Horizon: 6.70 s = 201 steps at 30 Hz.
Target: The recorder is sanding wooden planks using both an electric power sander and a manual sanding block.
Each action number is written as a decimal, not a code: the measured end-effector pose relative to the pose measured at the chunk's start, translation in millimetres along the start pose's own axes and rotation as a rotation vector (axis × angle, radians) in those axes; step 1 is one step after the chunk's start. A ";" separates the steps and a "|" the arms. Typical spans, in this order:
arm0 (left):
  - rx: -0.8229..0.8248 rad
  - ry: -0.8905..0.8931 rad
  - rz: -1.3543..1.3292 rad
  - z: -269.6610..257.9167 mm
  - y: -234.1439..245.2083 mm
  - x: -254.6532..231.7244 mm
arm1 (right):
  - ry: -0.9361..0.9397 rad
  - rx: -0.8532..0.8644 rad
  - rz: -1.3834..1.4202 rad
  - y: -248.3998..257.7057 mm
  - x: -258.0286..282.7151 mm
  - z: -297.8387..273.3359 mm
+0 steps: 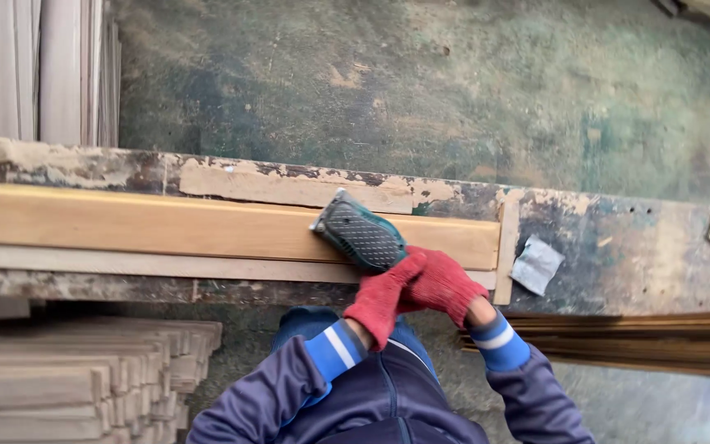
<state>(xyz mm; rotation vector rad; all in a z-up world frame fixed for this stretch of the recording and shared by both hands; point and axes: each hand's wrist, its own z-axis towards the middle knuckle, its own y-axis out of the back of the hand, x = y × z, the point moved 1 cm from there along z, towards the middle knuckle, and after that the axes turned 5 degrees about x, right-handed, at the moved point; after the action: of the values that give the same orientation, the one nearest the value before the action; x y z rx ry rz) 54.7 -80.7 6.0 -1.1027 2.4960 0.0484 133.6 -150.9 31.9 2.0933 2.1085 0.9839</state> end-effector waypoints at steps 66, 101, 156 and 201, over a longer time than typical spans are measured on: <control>-0.176 -0.564 -0.611 -21.9 305.9 -177.3 | 0.502 0.140 -0.109 -93.0 372.8 54.4; 0.072 -0.607 -0.226 -31.3 150.8 44.5 | -0.023 -0.765 1.124 63.7 -370.0 -85.8; -0.367 -1.192 1.766 111.9 309.0 -175.4 | -0.161 -0.835 -0.287 -133.0 -90.9 145.0; -0.698 -1.030 1.598 108.7 289.4 -92.3 | 0.018 -1.005 -0.264 -152.5 -155.4 119.1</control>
<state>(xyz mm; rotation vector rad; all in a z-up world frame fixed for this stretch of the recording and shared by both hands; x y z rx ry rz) -58.2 203.7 -96.3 0.8661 1.6578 1.4857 64.1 -228.0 -193.5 1.2634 1.3356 1.5507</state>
